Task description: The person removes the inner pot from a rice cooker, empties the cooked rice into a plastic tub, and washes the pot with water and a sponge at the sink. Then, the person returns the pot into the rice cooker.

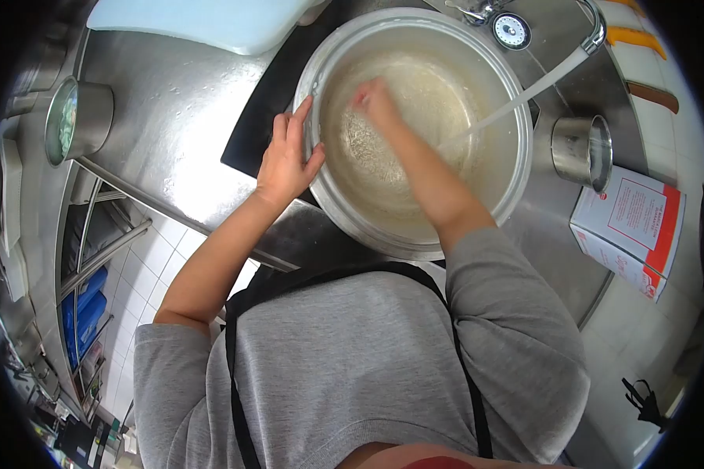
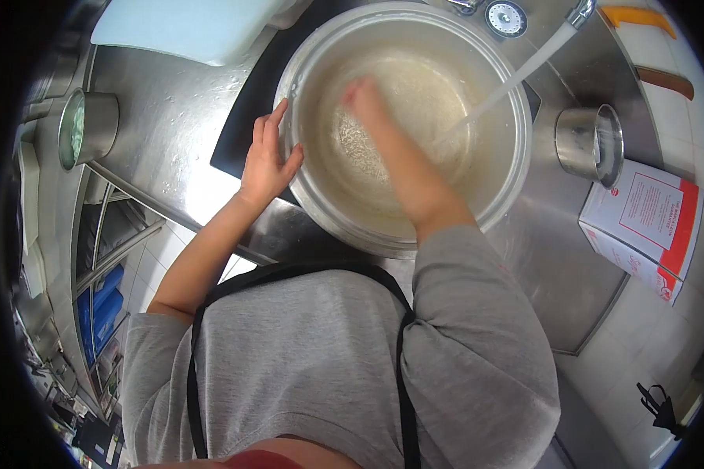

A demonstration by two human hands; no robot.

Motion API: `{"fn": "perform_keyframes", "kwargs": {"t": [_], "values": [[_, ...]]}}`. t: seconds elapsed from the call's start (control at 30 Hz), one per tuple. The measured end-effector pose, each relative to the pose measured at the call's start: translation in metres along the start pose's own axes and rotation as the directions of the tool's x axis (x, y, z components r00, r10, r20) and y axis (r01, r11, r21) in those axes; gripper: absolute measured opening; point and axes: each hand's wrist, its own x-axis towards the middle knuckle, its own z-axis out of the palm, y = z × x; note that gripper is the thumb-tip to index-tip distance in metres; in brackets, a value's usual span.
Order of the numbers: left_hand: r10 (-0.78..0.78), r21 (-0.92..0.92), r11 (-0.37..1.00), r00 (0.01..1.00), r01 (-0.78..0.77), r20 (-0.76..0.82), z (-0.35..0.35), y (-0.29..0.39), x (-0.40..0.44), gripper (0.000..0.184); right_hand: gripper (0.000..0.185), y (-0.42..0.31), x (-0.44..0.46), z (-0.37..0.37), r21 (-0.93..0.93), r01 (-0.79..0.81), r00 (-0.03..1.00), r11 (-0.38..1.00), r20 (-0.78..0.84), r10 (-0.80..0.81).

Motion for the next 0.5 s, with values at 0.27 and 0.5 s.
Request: {"fn": "perform_keyframes", "kwargs": {"t": [0.27,0.5], "values": [[0.001,-0.006,1.000,1.000,-0.001,0.026,-0.002,0.004,-0.002,0.070,0.013,-0.004,-0.012,-0.076,-0.485,-0.032,0.994,0.874,-0.108,-0.024],[0.008,-0.003,1.000,1.000,-0.008,0.008,0.000,0.003,-0.001,0.066,0.016,0.009,-0.082,0.012,-0.230,-0.040,0.999,0.972,-0.001,0.041]]}}
